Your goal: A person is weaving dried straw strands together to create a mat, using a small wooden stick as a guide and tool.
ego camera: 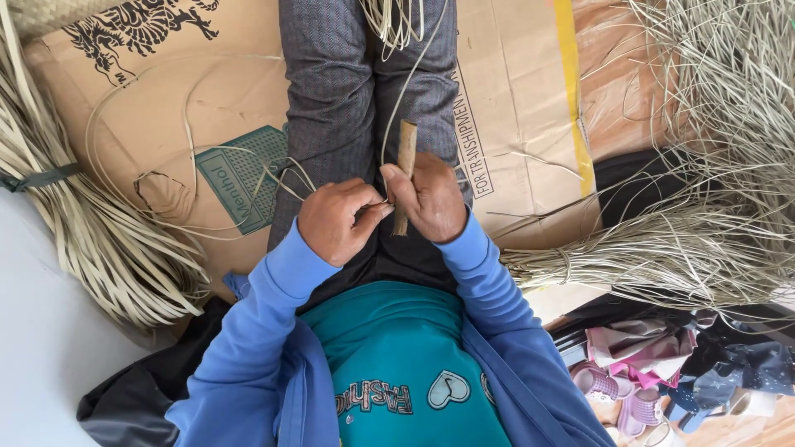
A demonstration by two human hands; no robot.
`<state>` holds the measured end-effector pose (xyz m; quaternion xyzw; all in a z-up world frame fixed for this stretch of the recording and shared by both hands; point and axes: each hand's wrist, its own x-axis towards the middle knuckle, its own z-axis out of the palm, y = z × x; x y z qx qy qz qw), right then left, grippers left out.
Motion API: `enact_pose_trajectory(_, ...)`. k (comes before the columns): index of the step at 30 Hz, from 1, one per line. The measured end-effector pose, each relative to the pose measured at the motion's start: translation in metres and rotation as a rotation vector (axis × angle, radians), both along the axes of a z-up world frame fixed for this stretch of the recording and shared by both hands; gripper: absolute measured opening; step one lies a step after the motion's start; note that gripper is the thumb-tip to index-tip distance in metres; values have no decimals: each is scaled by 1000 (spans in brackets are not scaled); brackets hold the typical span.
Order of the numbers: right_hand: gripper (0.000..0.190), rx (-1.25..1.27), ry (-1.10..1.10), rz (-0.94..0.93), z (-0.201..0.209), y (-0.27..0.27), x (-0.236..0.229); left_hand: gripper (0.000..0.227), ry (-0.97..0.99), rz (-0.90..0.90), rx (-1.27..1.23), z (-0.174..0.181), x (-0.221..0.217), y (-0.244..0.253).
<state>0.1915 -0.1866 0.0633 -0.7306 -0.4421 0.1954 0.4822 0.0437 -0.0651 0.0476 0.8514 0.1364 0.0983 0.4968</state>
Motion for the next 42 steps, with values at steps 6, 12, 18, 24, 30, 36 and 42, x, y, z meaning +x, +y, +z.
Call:
enact_pose_trajectory(6,52,-101,-240,-54,17,9,-7,18,64,22,108,-22,-4,-14)
enact_pose_trajectory(12,51,-323,-593,-133,-16,-3,2,22,-8,-50,78,3,-2,-5)
enact_pose_trajectory(18,48,-425,-774,-253,-64,-31,48,22,-98,-89,-19,23,-7,1)
enact_pose_trajectory(24,51,-529,-958,-524,-117,-71,95,26,-117,-203,-244,61,-15,26)
enact_pose_trajectory(30,58,-530,-1011,-700,-131,-103,142,23,-119,-230,-311,53,-11,25)
enact_pose_trajectory(36,40,148,-119,-389,21,-24,43,26,-147,-209,-260,41,9,14)
enact_pose_trajectory(42,29,329,-210,128,-30,-3,5,20,-142,-134,-352,20,7,4)
